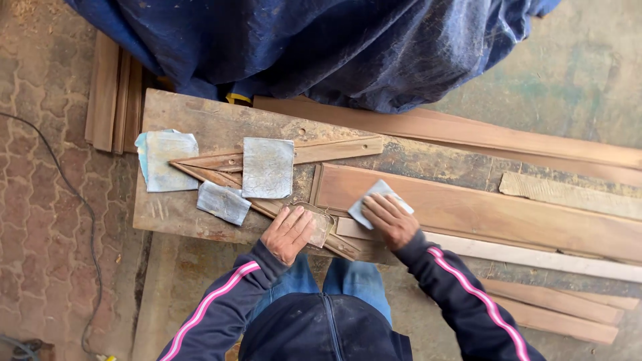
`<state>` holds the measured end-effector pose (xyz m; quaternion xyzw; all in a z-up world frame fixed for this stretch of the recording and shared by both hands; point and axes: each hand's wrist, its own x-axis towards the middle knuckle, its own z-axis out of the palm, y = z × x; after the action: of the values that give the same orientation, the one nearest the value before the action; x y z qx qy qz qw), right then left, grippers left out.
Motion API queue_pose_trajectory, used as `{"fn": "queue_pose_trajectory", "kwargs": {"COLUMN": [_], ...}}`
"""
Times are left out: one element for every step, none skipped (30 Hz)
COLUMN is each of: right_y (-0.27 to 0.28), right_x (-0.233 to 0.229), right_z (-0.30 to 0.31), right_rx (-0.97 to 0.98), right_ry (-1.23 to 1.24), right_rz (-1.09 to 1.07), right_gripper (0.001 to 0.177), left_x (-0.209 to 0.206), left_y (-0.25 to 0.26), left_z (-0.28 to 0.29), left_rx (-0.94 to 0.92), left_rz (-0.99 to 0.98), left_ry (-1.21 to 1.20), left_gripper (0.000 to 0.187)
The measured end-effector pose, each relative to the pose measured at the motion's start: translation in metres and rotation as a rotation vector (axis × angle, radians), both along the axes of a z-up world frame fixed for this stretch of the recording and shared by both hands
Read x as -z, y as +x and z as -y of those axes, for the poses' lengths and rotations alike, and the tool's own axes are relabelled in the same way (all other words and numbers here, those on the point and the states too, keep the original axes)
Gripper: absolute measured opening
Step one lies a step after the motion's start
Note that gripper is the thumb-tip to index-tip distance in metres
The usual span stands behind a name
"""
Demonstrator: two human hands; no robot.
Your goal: Sanding wooden planks with sandpaper on a workbench.
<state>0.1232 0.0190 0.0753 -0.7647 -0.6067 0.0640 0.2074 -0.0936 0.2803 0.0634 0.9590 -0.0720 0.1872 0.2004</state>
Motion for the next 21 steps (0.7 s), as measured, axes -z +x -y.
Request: {"fn": "queue_pose_trajectory", "kwargs": {"right_y": [0.007, 0.017, 0.028, 0.026, 0.024, 0.023, 0.024, 0.021, 0.017, 0.019, 0.020, 0.018, 0.027, 0.039, 0.050, 0.058, 0.067, 0.077, 0.077, 0.072, 0.068], "right_x": [0.001, 0.002, 0.004, 0.004, 0.003, 0.003, 0.008, 0.011, 0.015, 0.013, 0.012, 0.011, 0.006, 0.001, -0.004, -0.001, 0.002, 0.004, 0.004, 0.003, 0.003], "right_z": [0.010, 0.019, 0.028, 0.013, 0.000, -0.014, -0.041, -0.063, -0.084, -0.090, -0.097, -0.100, -0.082, -0.066, -0.051, -0.026, -0.002, 0.022, 0.015, 0.012, 0.009], "right_rx": [-0.034, -0.061, -0.088, -0.123, -0.178, -0.226, -0.254, -0.353, -0.452, -0.465, -0.486, -0.501, -0.507, -0.502, -0.497, -0.508, -0.469, -0.432, -0.446, -0.446, -0.446], "right_ry": [-0.002, -0.016, -0.029, -0.028, -0.026, -0.020, -0.015, -0.020, -0.026, -0.020, -0.003, 0.007, 0.006, -0.017, -0.039, -0.041, -0.050, -0.058, -0.060, -0.060, -0.060], "right_rz": [0.000, 0.003, 0.006, -0.003, 0.002, 0.012, 0.009, 0.009, 0.009, 0.012, -0.019, -0.058, -0.062, -0.029, 0.004, 0.007, 0.000, -0.005, -0.002, 0.042, 0.085], "right_gripper": [0.052, 0.048, 0.045, 0.045, 0.045, 0.046, 0.046, 0.047, 0.048, 0.048, 0.049, 0.050, 0.050, 0.049, 0.049, 0.049, 0.047, 0.046, 0.046, 0.046, 0.046], "left_x": [-0.005, -0.010, -0.014, -0.015, -0.017, -0.017, -0.016, -0.014, -0.013, -0.010, -0.008, -0.006, -0.005, -0.003, 0.000, 0.004, 0.008, 0.012, 0.013, 0.013, 0.013], "left_y": [-0.003, -0.005, -0.007, -0.013, -0.018, -0.018, -0.016, -0.016, -0.014, -0.010, -0.005, -0.004, -0.004, -0.003, -0.003, -0.004, -0.006, -0.007, -0.006, -0.008, -0.009], "left_z": [0.009, 0.020, 0.032, 0.046, 0.062, 0.075, 0.085, 0.097, 0.111, 0.115, 0.119, 0.125, 0.128, 0.129, 0.129, 0.131, 0.133, 0.134, 0.136, 0.139, 0.143], "left_rx": [-0.034, -0.104, -0.173, -0.208, -0.243, -0.271, -0.299, -0.331, -0.363, -0.376, -0.409, -0.435, -0.442, -0.443, -0.445, -0.457, -0.458, -0.461, -0.474, -0.478, -0.482], "left_rz": [0.000, -0.003, -0.006, -0.015, -0.032, -0.042, -0.045, -0.059, -0.072, -0.069, -0.076, -0.088, -0.092, -0.089, -0.087, -0.084, -0.077, -0.070, -0.066, -0.076, -0.085], "left_ry": [-0.002, -0.006, -0.010, -0.010, -0.023, -0.032, -0.028, -0.032, -0.036, -0.031, -0.029, -0.034, -0.035, -0.029, -0.023, -0.025, -0.018, -0.010, -0.012, -0.016, -0.019], "left_gripper": [0.040, 0.040, 0.041, 0.041, 0.041, 0.041, 0.041, 0.041, 0.041, 0.041, 0.041, 0.041, 0.041, 0.041, 0.042, 0.042, 0.042, 0.042, 0.042, 0.041, 0.041]}}
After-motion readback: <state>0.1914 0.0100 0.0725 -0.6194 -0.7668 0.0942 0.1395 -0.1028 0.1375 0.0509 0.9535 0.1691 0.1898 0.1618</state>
